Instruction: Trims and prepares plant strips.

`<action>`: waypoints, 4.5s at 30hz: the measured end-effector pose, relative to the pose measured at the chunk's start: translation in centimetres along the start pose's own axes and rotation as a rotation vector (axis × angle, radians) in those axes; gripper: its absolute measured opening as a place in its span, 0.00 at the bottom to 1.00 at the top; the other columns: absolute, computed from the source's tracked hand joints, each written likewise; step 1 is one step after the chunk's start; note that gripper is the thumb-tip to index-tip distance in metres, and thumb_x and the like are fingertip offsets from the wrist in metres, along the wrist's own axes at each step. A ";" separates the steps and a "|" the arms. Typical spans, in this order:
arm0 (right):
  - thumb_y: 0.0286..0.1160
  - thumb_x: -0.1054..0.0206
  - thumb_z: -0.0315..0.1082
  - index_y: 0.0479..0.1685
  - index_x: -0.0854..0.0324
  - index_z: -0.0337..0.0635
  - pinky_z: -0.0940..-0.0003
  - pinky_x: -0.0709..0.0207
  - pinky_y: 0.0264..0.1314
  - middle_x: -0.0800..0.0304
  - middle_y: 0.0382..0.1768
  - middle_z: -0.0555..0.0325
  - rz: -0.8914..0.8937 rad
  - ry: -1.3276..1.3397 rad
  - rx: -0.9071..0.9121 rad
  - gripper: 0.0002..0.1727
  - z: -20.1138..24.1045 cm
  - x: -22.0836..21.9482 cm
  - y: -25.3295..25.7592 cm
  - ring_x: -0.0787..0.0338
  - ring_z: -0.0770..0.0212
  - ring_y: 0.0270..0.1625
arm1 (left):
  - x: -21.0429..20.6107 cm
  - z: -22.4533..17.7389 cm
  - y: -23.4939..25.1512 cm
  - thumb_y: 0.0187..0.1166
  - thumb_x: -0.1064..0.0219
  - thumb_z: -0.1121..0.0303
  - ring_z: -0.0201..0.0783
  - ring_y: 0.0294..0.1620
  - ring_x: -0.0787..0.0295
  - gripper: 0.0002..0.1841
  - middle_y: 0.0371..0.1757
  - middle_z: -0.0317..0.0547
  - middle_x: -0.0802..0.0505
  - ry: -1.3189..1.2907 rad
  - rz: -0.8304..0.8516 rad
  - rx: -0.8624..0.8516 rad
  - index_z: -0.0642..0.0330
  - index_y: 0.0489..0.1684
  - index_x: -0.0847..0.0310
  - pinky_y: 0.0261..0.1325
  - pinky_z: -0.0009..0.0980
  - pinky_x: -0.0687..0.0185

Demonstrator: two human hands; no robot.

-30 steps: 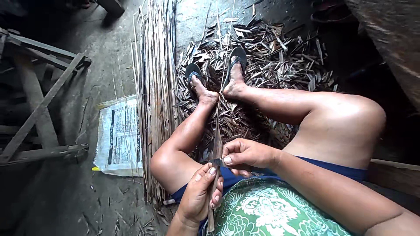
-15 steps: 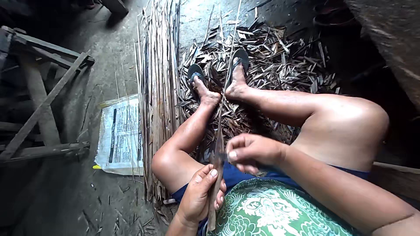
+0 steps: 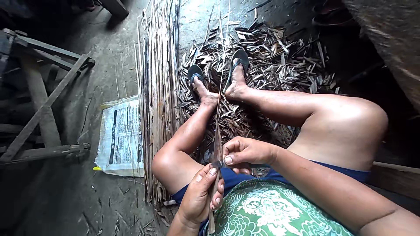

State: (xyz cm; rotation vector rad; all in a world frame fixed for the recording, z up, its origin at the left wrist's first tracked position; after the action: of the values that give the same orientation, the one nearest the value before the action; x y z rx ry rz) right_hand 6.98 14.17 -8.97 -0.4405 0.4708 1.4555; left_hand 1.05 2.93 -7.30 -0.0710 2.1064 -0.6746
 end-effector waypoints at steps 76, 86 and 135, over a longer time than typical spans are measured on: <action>0.92 0.48 0.37 0.77 0.25 0.50 0.80 0.23 0.19 0.14 0.26 0.60 -0.614 0.171 0.082 0.20 5.0 8.9 -2.4 0.20 0.73 0.17 | -0.7 2.8 -2.6 0.90 0.44 0.54 0.24 0.11 0.28 0.14 0.16 0.28 0.24 -0.112 0.326 0.232 0.52 0.45 0.19 0.14 0.19 0.33; 0.87 0.40 0.36 0.76 0.24 0.44 0.77 0.20 0.20 0.11 0.30 0.60 -0.368 0.196 -0.024 0.21 0.6 1.0 -2.6 0.17 0.71 0.19 | -1.5 2.4 -1.0 0.88 0.44 0.56 0.25 0.10 0.26 0.11 0.16 0.29 0.23 -0.525 0.351 0.250 0.51 0.43 0.22 0.12 0.19 0.31; 0.91 0.45 0.34 0.70 0.23 0.44 0.80 0.25 0.18 0.17 0.24 0.59 -0.688 0.227 -0.052 0.16 3.4 7.3 -2.0 0.22 0.72 0.16 | 0.0 3.2 -2.1 0.89 0.44 0.53 0.26 0.10 0.25 0.14 0.16 0.30 0.23 -0.298 0.271 0.239 0.51 0.41 0.22 0.14 0.20 0.30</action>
State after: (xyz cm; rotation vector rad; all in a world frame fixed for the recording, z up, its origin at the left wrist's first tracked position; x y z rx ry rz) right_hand 9.49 22.02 -10.17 -0.7300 0.4051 0.7569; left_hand 3.09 -0.25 -7.73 0.2295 1.6990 -0.6983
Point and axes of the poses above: each hand's wrist, its own y-axis towards the middle knuckle, its own x-axis out of the back of the hand, z = x × y, the point moved 9 cm from there along y, towards the middle knuckle
